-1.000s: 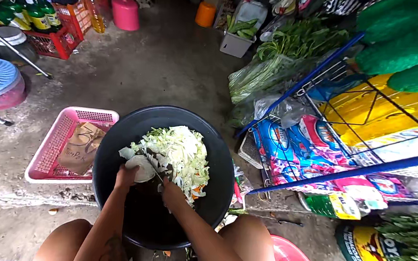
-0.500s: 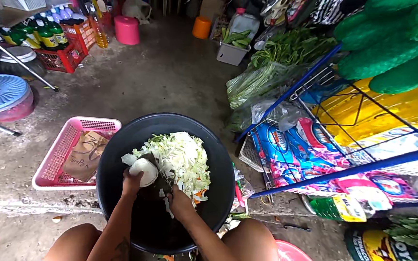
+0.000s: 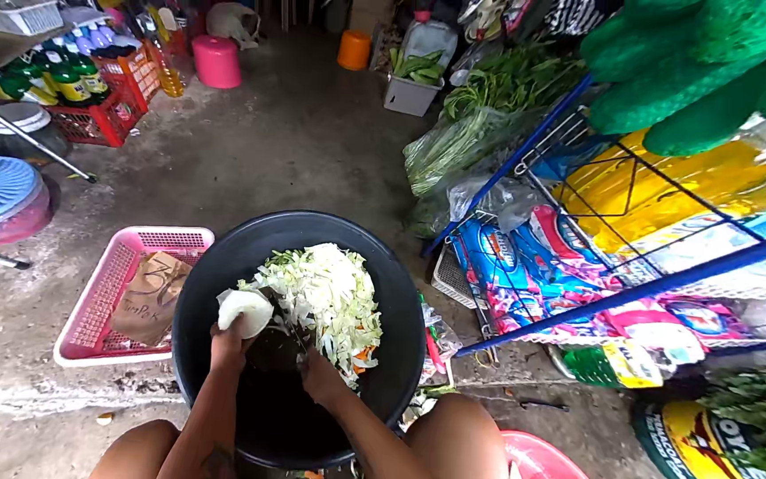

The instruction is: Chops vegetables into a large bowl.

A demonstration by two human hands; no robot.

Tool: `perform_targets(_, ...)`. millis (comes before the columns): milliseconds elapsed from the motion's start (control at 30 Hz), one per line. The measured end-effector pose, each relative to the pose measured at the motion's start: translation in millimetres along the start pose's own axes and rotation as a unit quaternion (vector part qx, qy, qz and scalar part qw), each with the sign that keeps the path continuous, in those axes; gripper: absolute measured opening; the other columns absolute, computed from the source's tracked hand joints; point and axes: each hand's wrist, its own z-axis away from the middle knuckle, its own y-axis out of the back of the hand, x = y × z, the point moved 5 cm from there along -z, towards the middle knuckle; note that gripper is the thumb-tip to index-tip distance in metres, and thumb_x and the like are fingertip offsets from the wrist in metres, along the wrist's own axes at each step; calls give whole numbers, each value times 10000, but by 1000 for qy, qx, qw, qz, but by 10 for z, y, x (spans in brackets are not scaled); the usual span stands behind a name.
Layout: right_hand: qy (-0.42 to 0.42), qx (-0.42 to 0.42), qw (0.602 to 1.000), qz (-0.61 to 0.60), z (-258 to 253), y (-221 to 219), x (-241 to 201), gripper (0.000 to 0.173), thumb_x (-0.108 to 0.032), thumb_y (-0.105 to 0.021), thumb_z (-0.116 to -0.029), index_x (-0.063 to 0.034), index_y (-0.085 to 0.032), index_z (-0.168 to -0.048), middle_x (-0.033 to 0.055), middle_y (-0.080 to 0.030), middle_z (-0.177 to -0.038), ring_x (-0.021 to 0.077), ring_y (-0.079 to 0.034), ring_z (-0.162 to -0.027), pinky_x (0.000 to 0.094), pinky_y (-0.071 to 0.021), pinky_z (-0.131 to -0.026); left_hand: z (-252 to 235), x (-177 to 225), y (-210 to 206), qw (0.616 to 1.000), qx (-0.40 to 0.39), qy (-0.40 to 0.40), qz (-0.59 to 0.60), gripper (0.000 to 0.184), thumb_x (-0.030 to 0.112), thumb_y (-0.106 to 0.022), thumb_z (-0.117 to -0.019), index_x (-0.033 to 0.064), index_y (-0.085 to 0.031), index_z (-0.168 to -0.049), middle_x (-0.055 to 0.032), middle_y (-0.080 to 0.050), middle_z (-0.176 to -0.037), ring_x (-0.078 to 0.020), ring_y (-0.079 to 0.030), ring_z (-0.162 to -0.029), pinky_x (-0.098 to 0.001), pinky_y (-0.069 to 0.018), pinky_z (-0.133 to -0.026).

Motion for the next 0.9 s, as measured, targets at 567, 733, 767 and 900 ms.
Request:
perform_targets(567, -41, 15, 997, 70, 284, -65, -193, 454, -359, -407, -1121, -103, -387, -1496, 210, -683, -1211, 377, -688, -1143, 555, -550, -963, -43, -197, -146, 966, -40, -28, -256, 796, 223, -716, -986, 55, -227, -1592, -300, -506, -1446, -423, -614, -1233, -589, -561, -953)
perform_targets(733, -50, 32, 996, 67, -13, -125, -318, 486, -294, -376, -1124, -117, -316, -1573, 217, -664, -1278, 386, -671, -1185, 561, -545, -979, -12, -220, -146, 966, -44, -42, -252, 772, 211, -713, -984, 30, -249, -1575, -308, -519, -1423, -425, -601, -1239, -590, -544, -966)
perform_targets(767, -49, 32, 996, 68, -47, -124, -318, 489, -295, -371, -1124, -123, -310, -1578, 215, -662, -1289, 385, -670, -1191, 563, -544, -983, -12, -222, -147, 967, -45, -40, -246, 765, 213, -711, -986, 34, -252, -1571, -306, -523, -1417, -423, -608, -1228, -588, -551, -954)
perform_targets(900, -20, 13, 999, 44, 41, -25, -154, 491, -320, -415, -1118, -70, -356, -1536, 243, -655, -1287, 404, -659, -1200, 583, -524, -1007, 10, -101, -120, 993, -17, -36, -115, 711, 206, -671, -1016, 44, -248, -1564, -303, -546, -1371, -384, -674, -1093, -513, -611, -838)
